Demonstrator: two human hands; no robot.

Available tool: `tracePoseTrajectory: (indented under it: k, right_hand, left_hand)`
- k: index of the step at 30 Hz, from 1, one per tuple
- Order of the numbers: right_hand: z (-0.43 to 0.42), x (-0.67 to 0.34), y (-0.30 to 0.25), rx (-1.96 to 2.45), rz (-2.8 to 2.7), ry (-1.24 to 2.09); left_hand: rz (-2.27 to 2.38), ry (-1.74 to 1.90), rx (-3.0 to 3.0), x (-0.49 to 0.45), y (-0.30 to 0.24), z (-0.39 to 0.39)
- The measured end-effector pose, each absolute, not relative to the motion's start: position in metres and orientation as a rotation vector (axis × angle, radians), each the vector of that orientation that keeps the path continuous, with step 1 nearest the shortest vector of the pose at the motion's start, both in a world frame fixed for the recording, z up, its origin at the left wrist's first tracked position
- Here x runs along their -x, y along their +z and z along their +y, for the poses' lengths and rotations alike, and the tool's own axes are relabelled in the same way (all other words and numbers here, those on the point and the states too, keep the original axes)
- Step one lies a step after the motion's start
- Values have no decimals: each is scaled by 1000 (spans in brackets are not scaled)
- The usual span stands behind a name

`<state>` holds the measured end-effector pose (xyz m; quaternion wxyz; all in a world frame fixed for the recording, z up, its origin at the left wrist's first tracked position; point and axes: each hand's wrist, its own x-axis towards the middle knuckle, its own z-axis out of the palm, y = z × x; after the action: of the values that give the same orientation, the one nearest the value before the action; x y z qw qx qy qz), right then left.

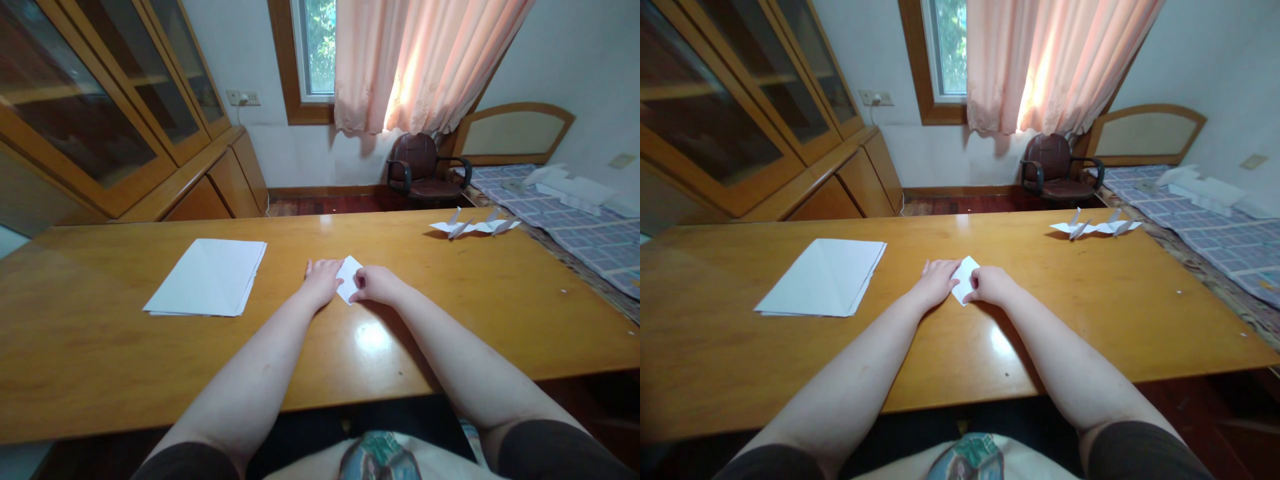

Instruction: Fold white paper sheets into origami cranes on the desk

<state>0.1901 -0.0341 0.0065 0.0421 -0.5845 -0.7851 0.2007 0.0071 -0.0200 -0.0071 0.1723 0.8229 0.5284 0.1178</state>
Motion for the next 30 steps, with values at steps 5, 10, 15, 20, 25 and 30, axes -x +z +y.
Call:
tracePoseTrajectory:
  k: [5, 10, 15, 20, 25, 30]
  right_hand:
    - [-37, -189, 9, 1789, -2434, 554]
    - [-35, -190, 5, 1770, -2419, 615]
    - [-34, -191, 5, 1741, -2392, 670]
    - [-33, -191, 6, 1760, -2340, 743]
    - [-33, -192, 7, 1771, -2345, 750]
    - [-34, -190, 6, 1771, -2387, 682]
  left_hand:
    - [1475, 344, -2349, -6, -8, -21]
    - [1362, 405, -2374, -10, -8, -23]
    - [1336, 513, -2345, -11, -8, -23]
    - [1298, 542, -2338, -7, -6, -23]
    - [1323, 332, -2506, 1, 5, -25]
    - [1361, 114, -2572, 4, 7, -28]
